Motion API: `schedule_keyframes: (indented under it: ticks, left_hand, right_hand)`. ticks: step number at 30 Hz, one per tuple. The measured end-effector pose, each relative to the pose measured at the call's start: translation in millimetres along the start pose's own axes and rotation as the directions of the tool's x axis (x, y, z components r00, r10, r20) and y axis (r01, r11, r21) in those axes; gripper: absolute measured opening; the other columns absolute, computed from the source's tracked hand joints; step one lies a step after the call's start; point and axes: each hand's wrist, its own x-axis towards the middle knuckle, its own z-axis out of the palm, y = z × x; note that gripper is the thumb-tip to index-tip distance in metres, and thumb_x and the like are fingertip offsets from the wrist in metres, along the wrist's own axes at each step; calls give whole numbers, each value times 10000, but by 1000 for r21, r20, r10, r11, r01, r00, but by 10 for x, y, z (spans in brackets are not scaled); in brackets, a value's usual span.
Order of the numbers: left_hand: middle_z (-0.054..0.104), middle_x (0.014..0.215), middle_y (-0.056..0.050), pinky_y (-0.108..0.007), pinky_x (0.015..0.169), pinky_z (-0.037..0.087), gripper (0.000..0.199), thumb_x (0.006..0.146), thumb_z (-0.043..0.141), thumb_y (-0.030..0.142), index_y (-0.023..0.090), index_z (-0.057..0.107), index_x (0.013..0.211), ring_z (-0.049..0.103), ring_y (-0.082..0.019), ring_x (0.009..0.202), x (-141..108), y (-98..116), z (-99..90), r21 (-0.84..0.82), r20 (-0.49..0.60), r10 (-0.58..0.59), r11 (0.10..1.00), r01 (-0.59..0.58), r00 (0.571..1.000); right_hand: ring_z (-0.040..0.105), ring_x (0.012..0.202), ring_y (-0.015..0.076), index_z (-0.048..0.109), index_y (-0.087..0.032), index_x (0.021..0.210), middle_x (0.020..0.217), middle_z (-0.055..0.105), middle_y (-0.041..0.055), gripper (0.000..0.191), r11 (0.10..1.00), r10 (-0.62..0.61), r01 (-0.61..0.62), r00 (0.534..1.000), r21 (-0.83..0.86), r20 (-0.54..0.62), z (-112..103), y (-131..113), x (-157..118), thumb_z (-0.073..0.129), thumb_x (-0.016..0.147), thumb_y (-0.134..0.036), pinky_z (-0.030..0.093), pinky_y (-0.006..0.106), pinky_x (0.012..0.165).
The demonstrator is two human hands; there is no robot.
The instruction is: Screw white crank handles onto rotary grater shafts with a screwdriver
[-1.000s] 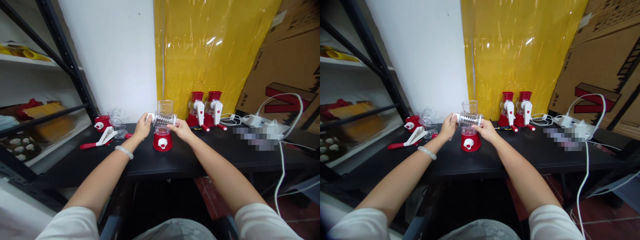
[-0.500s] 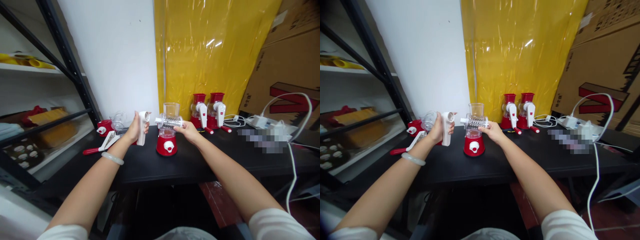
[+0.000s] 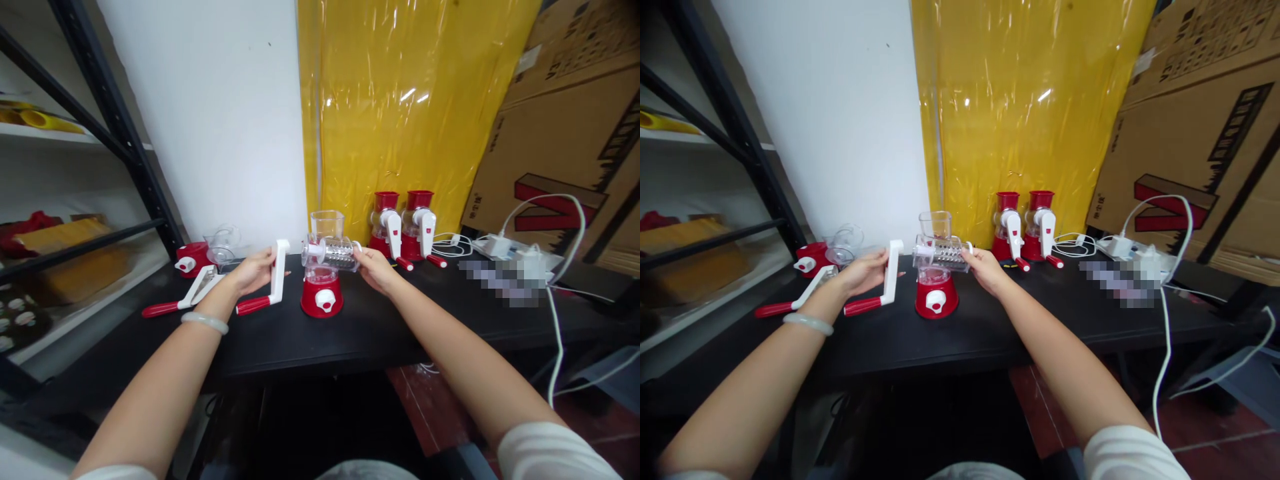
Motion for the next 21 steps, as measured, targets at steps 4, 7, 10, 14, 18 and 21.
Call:
schedule_keyframes:
  ticks: [4,7,10,14,18,21]
  left_hand:
    - [682,942,-67,-290,752,520,392,724,787,255,168,658,1084,618,-157,805,-47,-41,-41,216,0,-84,973,82,996]
    - [690,918,-47,-248,679,492,551,701,809,304,197,621,1208,621,-141,765,-78,-30,-22,342,3,-102,935,95,995]
    - [665,748,-10,-213,559,416,644,687,809,373,173,593,1260,581,-122,623,-46,-22,-8,451,-2,-107,887,97,994]
    - [688,734,-31,-209,513,355,641,666,798,454,134,630,1195,555,-129,565,69,-55,-4,578,59,-93,815,42,994]
    - [714,811,-57,-222,552,378,637,671,770,521,123,649,1153,581,-145,605,109,-117,-4,632,96,-102,775,19,990]
    - [698,783,-41,-229,554,379,668,687,752,535,130,631,1205,580,-153,614,33,-135,-31,638,68,-87,770,24,994]
  right_hand:
    - [689,831,223,693,-178,716,768,735,64,416,995,52,-49,998,88,-40,-197,-97,-26,845,575,-538,511,381,871]
    - [666,765,208,679,-180,707,731,713,56,419,997,67,-64,992,37,-110,-454,-186,19,853,555,-529,515,371,827]
    - [621,681,189,660,-177,679,678,677,43,423,977,40,-75,984,-201,-173,-693,-329,157,833,569,-546,509,357,753]
    - [609,701,192,673,-166,733,713,680,48,269,666,-130,-87,964,-741,-230,-730,-614,469,784,699,-408,494,334,730]
    - [657,826,210,705,-137,917,897,728,99,224,324,-128,-138,974,-936,-187,-479,-790,845,717,802,-329,486,314,775]
    - [679,936,222,719,-145,1033,1013,739,117,285,146,-44,-134,989,-980,-142,-311,-709,1104,700,834,-350,480,283,819]
